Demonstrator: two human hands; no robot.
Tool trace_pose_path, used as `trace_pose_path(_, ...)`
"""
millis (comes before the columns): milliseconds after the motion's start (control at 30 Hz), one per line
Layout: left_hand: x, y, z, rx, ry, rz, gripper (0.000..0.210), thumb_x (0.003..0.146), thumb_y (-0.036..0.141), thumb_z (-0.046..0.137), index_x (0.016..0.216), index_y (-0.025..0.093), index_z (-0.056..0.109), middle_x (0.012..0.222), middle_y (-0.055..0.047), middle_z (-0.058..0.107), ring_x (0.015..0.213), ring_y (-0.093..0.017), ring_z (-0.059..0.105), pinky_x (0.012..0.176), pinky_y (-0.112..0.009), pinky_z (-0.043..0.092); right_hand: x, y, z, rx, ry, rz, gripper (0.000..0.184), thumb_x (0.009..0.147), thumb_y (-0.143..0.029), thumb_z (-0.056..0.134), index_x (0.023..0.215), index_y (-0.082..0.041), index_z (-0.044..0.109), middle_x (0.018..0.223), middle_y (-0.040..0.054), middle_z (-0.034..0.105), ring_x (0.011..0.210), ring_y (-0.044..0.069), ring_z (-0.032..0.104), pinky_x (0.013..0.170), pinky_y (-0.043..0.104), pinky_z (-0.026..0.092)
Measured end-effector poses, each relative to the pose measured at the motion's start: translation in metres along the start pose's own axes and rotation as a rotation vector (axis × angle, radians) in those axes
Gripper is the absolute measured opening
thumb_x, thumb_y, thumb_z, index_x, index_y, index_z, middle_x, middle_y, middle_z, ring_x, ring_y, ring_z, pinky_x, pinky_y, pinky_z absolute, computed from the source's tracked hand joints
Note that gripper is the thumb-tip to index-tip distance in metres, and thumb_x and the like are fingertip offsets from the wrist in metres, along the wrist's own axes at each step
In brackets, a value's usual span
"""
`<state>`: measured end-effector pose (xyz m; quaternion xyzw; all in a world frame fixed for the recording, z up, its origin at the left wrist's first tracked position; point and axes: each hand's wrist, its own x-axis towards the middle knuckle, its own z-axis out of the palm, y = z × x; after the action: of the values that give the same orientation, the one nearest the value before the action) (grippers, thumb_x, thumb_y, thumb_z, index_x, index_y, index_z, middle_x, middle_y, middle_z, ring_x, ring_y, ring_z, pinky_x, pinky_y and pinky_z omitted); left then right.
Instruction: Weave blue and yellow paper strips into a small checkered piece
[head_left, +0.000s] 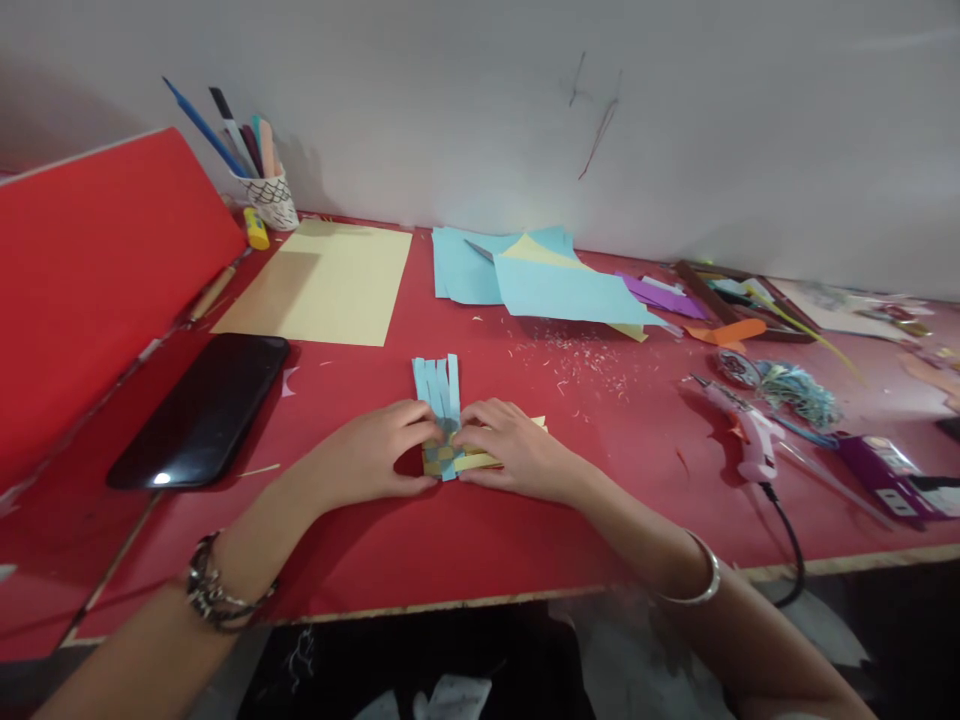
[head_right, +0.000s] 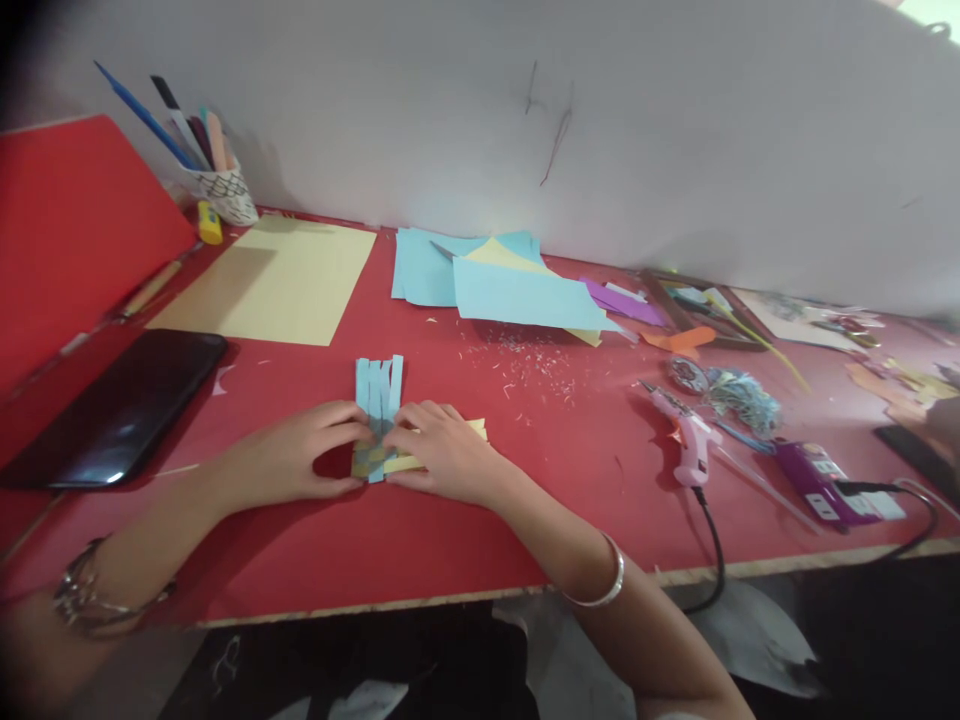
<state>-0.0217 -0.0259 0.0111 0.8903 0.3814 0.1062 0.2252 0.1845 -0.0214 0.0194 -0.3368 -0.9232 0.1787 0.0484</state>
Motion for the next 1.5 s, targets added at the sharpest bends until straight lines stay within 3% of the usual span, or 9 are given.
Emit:
trace_pose_path(267, 0.004, 0.001, 0.000, -0.043, -0.008, 0.022, 0.008, 0.074, 0.025, 0.053, 0.078, 0.018, 0.056, 0.091, -0.004, 0.055, 0.083, -0.017, 0.055, 0.070, -0.027, 0.045, -0.001, -0.005, 0.006, -0.013, 0.104, -0.054, 0.028, 0.075, -0.037, 0.059, 0.096, -0.019, 0.056, 0.105, 0.0085, 0.050, 0.098, 0.021, 0.044, 0.087, 0.037, 0.035)
trace_pose_path(667, 0.002, -0.003, 0.002, 0.057, 0.021, 0.122, 0.006, 0.075, 0.023, 0.058, 0.079, 0.019, 0.059, 0.091, -0.003, 0.058, 0.082, -0.018, 0.055, 0.070, -0.029, 0.041, 0.005, -0.002, 0.006, 0.122, 0.027, -0.028, 0.019, 0.075, -0.027, 0.061, 0.092, -0.019, 0.057, 0.102, 0.0062, 0.051, 0.096, 0.018, 0.046, 0.084, 0.033, 0.038)
trace_pose_path(933, 0.003, 0.001, 0.001, 0.004, 0.016, 0.094, 0.003, 0.073, 0.019, 0.058, 0.075, 0.017, 0.059, 0.089, -0.003, 0.058, 0.082, -0.017, 0.054, 0.071, -0.029, 0.042, 0.005, -0.005, 0.009, 0.130, 0.088, -0.003, 0.014, 0.075, -0.024, 0.059, 0.088, -0.020, 0.055, 0.098, 0.0057, 0.049, 0.093, 0.018, 0.045, 0.081, 0.034, 0.040)
trace_pose_path(1267, 0.004, 0.001, 0.002, -0.013, 0.023, 0.091, 0.003, 0.073, 0.020, 0.057, 0.075, 0.017, 0.058, 0.087, -0.002, 0.057, 0.081, -0.017, 0.054, 0.069, -0.028, 0.042, 0.004, -0.008, 0.007, 0.161, 0.068, 0.018, 0.013, 0.074, -0.023, 0.059, 0.085, -0.019, 0.054, 0.099, 0.0057, 0.047, 0.095, 0.018, 0.043, 0.084, 0.033, 0.038)
trace_pose_path(1500, 0.002, -0.001, 0.005, 0.194, 0.089, 0.205, 0.008, 0.078, 0.021, 0.052, 0.072, 0.018, 0.057, 0.079, 0.000, 0.059, 0.070, -0.014, 0.054, 0.060, -0.025, 0.039, 0.004, -0.008, 0.007, 0.176, 0.073, 0.025, 0.011, 0.074, -0.022, 0.058, 0.085, -0.019, 0.054, 0.100, 0.0057, 0.047, 0.097, 0.019, 0.043, 0.086, 0.035, 0.038)
